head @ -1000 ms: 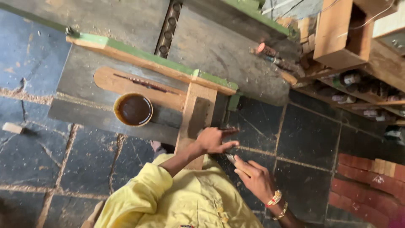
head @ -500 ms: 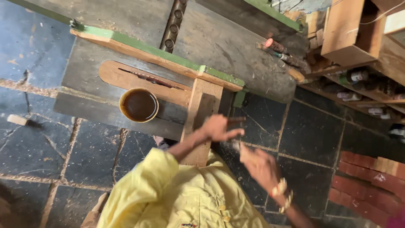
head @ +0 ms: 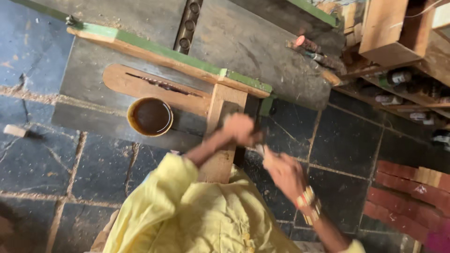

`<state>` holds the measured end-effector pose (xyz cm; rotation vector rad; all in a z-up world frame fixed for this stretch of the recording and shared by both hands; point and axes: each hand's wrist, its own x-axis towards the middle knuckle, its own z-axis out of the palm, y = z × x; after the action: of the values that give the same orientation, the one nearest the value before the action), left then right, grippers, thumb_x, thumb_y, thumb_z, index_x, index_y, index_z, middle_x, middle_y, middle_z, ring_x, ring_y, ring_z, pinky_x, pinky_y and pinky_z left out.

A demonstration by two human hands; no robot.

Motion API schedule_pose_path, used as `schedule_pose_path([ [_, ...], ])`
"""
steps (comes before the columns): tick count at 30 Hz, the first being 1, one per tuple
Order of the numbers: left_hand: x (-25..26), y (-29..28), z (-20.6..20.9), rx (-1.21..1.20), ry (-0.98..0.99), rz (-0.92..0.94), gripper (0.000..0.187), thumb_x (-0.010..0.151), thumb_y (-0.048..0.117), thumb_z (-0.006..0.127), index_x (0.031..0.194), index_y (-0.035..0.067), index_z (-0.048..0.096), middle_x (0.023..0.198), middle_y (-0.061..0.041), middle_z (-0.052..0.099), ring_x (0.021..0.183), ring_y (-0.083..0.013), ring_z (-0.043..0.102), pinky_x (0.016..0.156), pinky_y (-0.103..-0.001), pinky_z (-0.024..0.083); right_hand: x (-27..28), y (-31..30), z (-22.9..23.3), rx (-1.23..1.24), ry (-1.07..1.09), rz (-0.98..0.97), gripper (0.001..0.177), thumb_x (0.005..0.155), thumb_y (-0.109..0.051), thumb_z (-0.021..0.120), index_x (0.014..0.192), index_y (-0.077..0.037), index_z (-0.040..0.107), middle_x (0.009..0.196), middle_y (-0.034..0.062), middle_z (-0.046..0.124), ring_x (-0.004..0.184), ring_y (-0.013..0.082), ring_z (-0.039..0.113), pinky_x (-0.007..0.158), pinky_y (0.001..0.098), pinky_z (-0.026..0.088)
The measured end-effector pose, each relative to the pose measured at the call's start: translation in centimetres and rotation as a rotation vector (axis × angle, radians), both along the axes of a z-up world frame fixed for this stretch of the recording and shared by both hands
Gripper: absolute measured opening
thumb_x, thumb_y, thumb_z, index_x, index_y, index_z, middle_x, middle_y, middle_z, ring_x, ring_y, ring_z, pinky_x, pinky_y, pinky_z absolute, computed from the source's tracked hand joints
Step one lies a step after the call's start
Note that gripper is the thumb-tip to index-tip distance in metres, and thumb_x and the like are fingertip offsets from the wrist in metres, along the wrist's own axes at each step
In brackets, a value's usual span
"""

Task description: The person applies a yellow liquid from a plastic cup to a small piece of wood using a stick, then uses a chisel to scrape and carve the surface of the wood while holding it against a workbench. They repeat the chiseling action to shape the wood piece throughout the video.

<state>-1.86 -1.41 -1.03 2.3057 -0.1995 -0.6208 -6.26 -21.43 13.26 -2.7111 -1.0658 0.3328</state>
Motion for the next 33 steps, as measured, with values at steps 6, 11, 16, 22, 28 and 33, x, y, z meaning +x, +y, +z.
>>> schedule_pose_path([
  [6, 0.5, 1.2, 0.0, -0.150, -0.232, 0.090, 0.034, 0.088, 0.044, 0.062, 0.074, 0.016, 0.076, 0.073, -0.015, 0.072, 0.066, -0.0342, 0.071, 0.062, -0.049, 0.058, 0.1, 0.5, -0.1, -0.083, 0.016, 0.013, 0.051, 0.088, -0.017, 0.074, 0.138, -0.012, 0.065, 0.071, 0.0091, 0.064, 0.052, 0.0196, 0.058, 0.044, 0.0356, 0.047],
  [11, -4.0, -0.8, 0.3, -0.226, -0.301, 0.056, 0.021, 0.079, 0.039, 0.063, 0.082, 0.024, 0.079, 0.076, -0.009, 0.074, 0.069, -0.0318, 0.070, 0.064, -0.048, 0.058, -3.3, -0.5, 0.4, -0.108, 0.170, -0.161, 0.054, 0.085, -0.020, 0.074, 0.139, -0.021, 0.066, 0.069, 0.0072, 0.065, 0.050, 0.0189, 0.060, 0.039, 0.0352, 0.047],
  [16, 3.8, 2.1, -0.1, -0.057, -0.109, -0.022, 0.033, 0.094, 0.046, 0.059, 0.086, 0.017, 0.074, 0.075, -0.008, 0.072, 0.066, -0.0266, 0.071, 0.061, -0.044, 0.059, 1.2, 1.7, 0.0, 0.003, 0.026, -0.091, 0.047, 0.089, -0.018, 0.075, 0.135, -0.016, 0.066, 0.075, 0.0124, 0.063, 0.058, 0.0264, 0.061, 0.050, 0.0412, 0.048],
  [22, -5.0, -1.5, 0.0, -0.164, -0.233, 0.064, 0.019, 0.084, 0.039, 0.066, 0.082, 0.024, 0.078, 0.079, -0.010, 0.075, 0.071, -0.0319, 0.072, 0.069, -0.046, 0.059, -3.8, -0.3, 1.3, 0.018, 0.103, -0.060, 0.046, 0.080, -0.016, 0.076, 0.126, -0.019, 0.072, 0.071, 0.0128, 0.062, 0.060, 0.0279, 0.064, 0.053, 0.0420, 0.052],
  [28, 1.7, 1.8, 0.1, -0.044, -0.135, 0.092, 0.025, 0.075, 0.042, 0.073, 0.090, 0.023, 0.078, 0.087, -0.011, 0.074, 0.080, -0.0311, 0.074, 0.068, -0.048, 0.060, 1.3, 1.9, 0.3, -0.029, -0.032, 0.121, 0.044, 0.089, -0.014, 0.072, 0.132, -0.009, 0.067, 0.083, 0.0131, 0.068, 0.067, 0.0297, 0.064, 0.061, 0.0412, 0.053],
  [33, 0.0, 0.5, 0.1, -0.023, -0.160, 0.001, 0.024, 0.073, 0.037, 0.074, 0.090, 0.021, 0.079, 0.087, -0.013, 0.075, 0.080, -0.0316, 0.074, 0.073, -0.047, 0.061, -1.4, 1.3, 0.9, -0.128, 0.116, -0.149, 0.046, 0.093, -0.011, 0.067, 0.139, -0.015, 0.065, 0.073, 0.0119, 0.065, 0.056, 0.0258, 0.064, 0.051, 0.0400, 0.052],
])
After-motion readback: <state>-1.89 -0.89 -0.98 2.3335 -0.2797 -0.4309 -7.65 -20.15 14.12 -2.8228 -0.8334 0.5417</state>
